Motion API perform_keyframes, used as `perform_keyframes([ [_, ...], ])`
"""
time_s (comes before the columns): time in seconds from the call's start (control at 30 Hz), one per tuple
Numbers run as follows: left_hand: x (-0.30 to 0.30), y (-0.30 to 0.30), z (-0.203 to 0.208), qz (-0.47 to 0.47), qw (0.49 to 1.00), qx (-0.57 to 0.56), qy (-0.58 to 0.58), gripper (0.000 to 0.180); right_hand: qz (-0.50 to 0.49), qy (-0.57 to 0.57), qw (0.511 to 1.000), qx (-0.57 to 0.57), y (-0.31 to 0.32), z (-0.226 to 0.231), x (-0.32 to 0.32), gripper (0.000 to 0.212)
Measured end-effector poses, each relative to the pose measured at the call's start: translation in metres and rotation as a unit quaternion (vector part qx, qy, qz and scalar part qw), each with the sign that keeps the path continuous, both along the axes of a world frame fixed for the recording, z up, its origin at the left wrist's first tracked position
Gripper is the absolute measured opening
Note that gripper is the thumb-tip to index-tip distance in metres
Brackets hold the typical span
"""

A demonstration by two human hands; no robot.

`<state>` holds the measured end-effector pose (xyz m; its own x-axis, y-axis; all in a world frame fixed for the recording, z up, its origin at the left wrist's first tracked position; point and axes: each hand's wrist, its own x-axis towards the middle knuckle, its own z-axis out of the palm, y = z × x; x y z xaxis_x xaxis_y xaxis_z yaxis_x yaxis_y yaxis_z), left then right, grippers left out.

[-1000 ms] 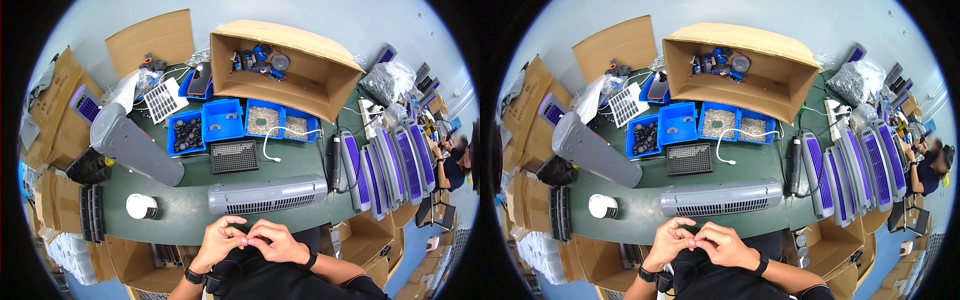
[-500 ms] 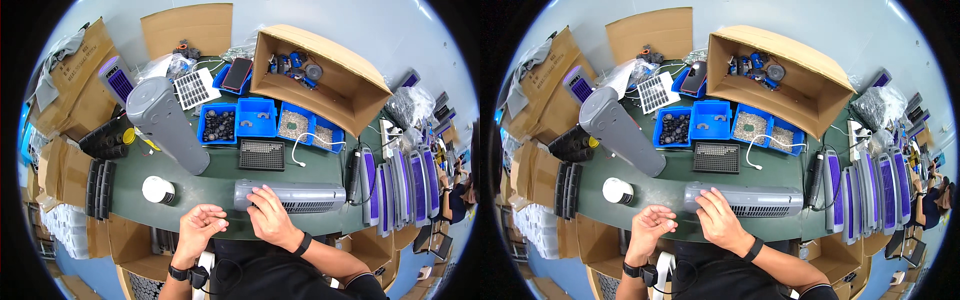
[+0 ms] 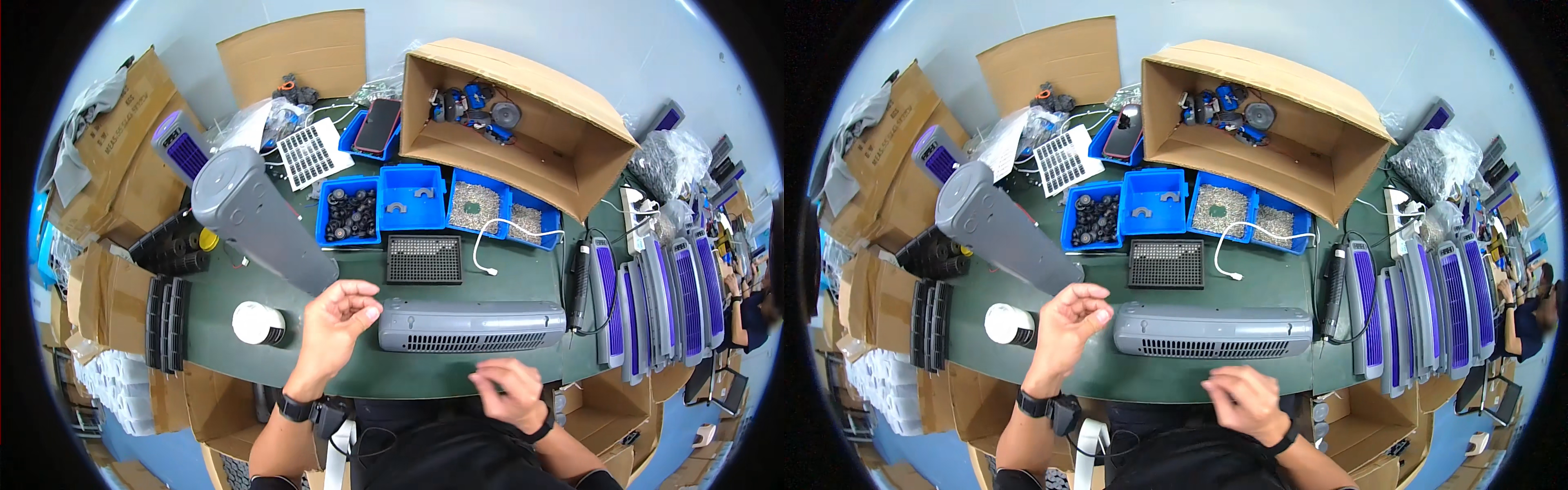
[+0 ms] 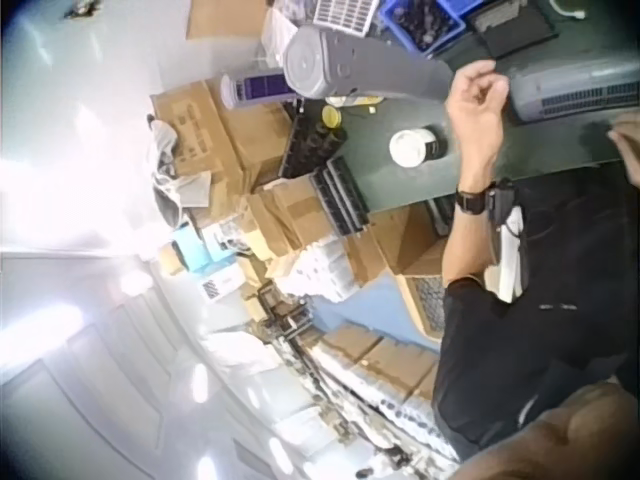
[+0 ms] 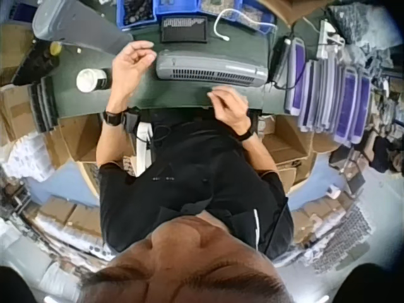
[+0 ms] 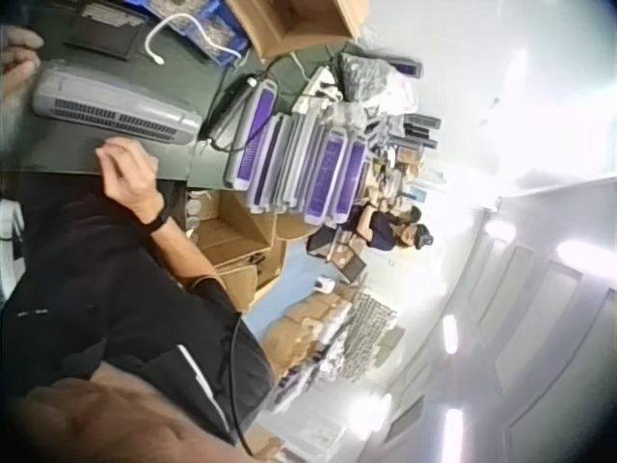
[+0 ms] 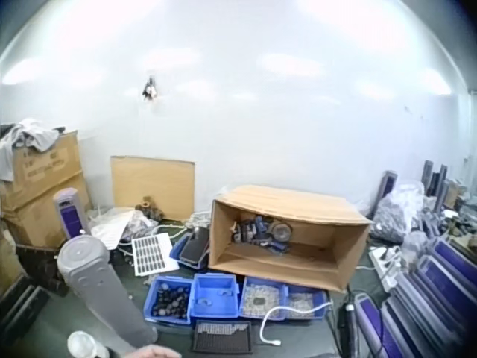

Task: The person assembles portable air cooler units by connecting internal wires, securing the casing with a screwdriver, and testing the device. They handle multiple units, placing finished ones into a cardboard box.

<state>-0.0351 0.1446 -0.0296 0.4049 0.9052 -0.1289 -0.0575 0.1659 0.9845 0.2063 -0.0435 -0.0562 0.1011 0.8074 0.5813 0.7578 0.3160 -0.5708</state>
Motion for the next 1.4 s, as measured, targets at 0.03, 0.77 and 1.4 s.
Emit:
perform_keyframes([
  [0.03,0.007,0.011,0.0,-0.024,1.0,-0.011,0.014,0.033,-0.04,-0.003,0.999,0.0,-0.008,-0.006,0.014,0.018],
  [0.77,0.043,0.06,0.02,-0.239,0.917,0.028,0.319,0.039,-0.167,0.127,0.978,-0.005,-0.036,-0.054,0.071,0.016],
  [1.4,0.237,0.132,-0.019,-0.243,0.666,0.452,0.541,0.012,-0.175,0.145,0.974,0.002,-0.035,-0.053,0.071,0.017],
])
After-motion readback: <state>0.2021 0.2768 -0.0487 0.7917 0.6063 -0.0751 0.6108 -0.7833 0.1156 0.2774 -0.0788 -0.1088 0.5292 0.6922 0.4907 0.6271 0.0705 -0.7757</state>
